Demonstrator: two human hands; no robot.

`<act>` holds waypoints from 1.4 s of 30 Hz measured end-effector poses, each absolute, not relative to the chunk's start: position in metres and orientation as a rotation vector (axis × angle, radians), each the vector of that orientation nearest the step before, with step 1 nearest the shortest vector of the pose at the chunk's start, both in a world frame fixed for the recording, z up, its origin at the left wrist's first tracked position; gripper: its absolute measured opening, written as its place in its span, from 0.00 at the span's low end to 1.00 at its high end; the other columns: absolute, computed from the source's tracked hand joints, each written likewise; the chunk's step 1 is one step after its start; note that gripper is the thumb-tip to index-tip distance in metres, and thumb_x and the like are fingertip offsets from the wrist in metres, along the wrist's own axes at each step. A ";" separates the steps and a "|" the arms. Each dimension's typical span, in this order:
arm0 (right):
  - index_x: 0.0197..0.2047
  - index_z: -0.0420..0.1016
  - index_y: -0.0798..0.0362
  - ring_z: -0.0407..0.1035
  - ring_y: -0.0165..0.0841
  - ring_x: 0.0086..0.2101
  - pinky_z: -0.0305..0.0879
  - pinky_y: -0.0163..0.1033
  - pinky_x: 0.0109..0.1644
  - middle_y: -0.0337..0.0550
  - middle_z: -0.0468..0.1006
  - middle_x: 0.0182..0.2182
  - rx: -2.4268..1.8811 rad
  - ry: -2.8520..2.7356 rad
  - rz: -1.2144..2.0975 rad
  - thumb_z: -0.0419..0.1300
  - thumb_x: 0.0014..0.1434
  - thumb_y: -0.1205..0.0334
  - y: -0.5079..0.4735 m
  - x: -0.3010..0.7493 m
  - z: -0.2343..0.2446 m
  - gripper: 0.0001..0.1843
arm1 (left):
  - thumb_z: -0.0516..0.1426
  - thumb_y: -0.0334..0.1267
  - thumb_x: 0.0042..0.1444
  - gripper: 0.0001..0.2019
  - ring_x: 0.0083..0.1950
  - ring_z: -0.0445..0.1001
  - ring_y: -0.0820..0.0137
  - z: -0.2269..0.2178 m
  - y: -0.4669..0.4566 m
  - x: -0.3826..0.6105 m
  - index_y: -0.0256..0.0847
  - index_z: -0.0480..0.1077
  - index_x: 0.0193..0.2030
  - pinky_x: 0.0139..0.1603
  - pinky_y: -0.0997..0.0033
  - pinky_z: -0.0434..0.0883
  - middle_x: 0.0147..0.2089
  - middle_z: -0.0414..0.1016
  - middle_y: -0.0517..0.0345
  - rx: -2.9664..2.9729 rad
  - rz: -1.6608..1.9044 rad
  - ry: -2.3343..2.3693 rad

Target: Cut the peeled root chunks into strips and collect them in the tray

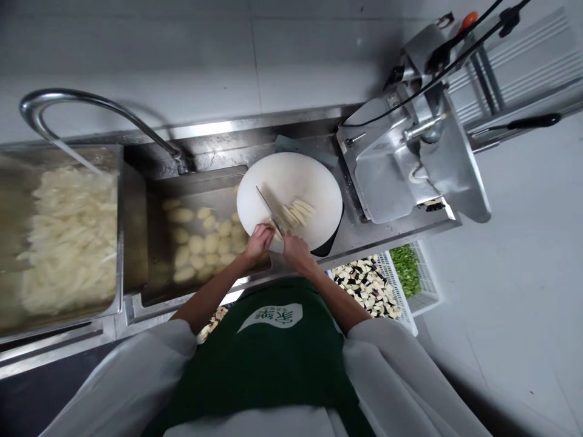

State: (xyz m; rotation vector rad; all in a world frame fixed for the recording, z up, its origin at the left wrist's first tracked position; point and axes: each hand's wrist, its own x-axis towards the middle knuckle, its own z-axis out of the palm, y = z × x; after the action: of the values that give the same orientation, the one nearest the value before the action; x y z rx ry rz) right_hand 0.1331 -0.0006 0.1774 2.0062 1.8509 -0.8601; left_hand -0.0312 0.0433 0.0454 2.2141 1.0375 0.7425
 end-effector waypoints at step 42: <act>0.50 0.70 0.56 0.78 0.41 0.37 0.55 0.38 0.36 0.52 0.81 0.34 1.929 1.944 -0.835 0.46 0.74 0.58 -0.038 0.162 0.137 0.15 | 0.54 0.29 0.63 0.20 0.67 0.64 0.50 0.127 0.151 0.102 0.38 0.69 0.61 0.64 0.52 0.63 0.68 0.63 0.40 2.315 -0.100 1.037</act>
State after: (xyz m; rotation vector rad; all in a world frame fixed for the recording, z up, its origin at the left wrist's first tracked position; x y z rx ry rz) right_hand 0.1621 -0.0376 0.1369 1.9288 1.9443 -0.8350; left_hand 0.1021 0.1510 0.1272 2.3151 1.0367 -0.0997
